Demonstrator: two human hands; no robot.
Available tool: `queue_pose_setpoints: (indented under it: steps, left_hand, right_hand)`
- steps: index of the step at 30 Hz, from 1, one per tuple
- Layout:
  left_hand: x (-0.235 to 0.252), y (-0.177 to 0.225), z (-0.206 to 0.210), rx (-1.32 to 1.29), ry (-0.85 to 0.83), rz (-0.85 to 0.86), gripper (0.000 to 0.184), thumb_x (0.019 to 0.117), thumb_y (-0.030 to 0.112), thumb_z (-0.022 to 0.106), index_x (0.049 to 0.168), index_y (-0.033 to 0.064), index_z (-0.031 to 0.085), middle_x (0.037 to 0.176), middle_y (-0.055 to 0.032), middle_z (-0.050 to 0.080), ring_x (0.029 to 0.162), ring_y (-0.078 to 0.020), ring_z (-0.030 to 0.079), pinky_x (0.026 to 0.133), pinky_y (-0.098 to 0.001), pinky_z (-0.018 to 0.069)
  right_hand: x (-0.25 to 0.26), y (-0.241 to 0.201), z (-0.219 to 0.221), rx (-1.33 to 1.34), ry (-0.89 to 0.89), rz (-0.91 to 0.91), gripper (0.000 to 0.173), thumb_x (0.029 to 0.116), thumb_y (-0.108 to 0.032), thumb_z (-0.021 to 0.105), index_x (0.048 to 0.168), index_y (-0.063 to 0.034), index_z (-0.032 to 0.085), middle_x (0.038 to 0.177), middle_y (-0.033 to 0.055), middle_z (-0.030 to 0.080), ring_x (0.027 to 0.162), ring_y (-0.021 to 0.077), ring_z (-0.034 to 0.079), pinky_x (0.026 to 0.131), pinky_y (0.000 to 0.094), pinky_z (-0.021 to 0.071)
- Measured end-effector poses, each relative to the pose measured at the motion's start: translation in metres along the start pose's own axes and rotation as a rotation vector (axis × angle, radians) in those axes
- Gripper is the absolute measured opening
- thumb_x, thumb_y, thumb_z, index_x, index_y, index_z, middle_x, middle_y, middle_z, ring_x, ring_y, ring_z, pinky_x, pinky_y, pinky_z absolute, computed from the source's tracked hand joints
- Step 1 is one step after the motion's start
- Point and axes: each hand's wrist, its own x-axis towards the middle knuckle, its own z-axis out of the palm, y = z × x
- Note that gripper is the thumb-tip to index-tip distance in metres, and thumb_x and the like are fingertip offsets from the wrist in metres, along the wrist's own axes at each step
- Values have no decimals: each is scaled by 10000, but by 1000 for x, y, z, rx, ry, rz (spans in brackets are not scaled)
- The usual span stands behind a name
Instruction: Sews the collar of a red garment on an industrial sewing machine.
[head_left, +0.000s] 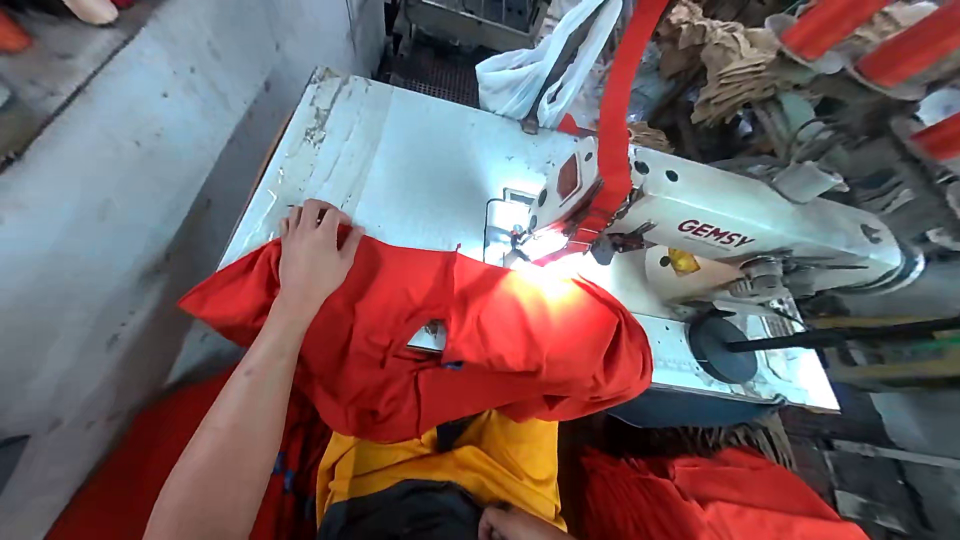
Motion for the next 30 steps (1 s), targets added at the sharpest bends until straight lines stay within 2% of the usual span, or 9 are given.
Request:
queue_pose_setpoints:
  steps: [4,7,9,11,14,19,22,26,30]
  left_hand:
    - [-2,12,-5,-108,114,119,329,1041,358,560,1114,74,709,1252,-153,653,1223,-376,580,1037,-606,418]
    - [-12,62,-12,-244,112,215,290,1033,298,576,1095,62,733,1184,-146,700,1153,-333,640,1002,-543,485]
    - [-20,101,-1,-291,-36,304,298,1038,309,573,1118,82,749,1187,-107,725,1166,-277,670,1027,-491,526]
    - [-28,130,27,-196,-207,373,373,1041,368,538,1265,131,719,1402,-58,643,1346,-242,565,1154,-495,413]
    - [-35,158,55,-19,-326,369,557,1084,486,347,1513,178,524,1675,-58,324,1566,-248,249,1271,-579,135]
    - [-27,197,55,-289,-516,393,526,1119,329,321,1551,48,429,1667,-123,324,1569,-235,241,1289,-458,140]
    - [-33,204,56,-207,-503,474,500,1116,253,276,1520,32,470,1635,-97,393,1537,-221,322,1261,-464,232]
    - [-39,204,57,-90,-519,438,570,1116,388,212,1577,118,414,1687,-9,300,1567,-172,237,1277,-489,145]
    - [-33,203,60,-145,-536,424,568,1117,388,241,1571,98,420,1697,-25,273,1575,-182,215,1291,-485,93]
  right_hand:
    - [-13,-26,-27,-48,255,-122,309,950,-220,728,1167,-6,677,929,156,729,807,252,710,761,458,592]
    - [-5,-47,-61,-197,826,-292,224,983,-298,690,1097,-108,724,901,-2,731,758,63,685,682,275,609]
    - [9,-58,-92,-419,1225,-268,277,1014,-296,614,1124,-77,743,915,22,727,719,79,674,631,276,597]
    - [19,-55,-124,-583,1457,-91,318,1016,-296,601,1176,-60,743,929,93,724,692,195,685,576,393,583]
    - [4,-29,-162,-558,1556,239,406,1024,-372,577,1254,-70,721,1062,173,746,871,364,733,715,598,580]
    - [-51,23,-209,-511,1632,503,449,1033,-426,556,1292,-87,697,1064,240,741,960,489,709,779,716,514]
    - [-67,34,-221,-482,1609,579,437,1042,-430,541,1311,-118,686,1086,233,740,984,493,704,783,722,509]
    - [-68,1,-224,-455,1403,748,423,1060,-265,486,1444,-120,586,1293,245,662,1135,482,655,881,696,506]
    - [-28,-65,-199,-488,1359,418,372,1041,-214,505,1340,-50,653,1253,195,688,1061,363,705,869,569,567]
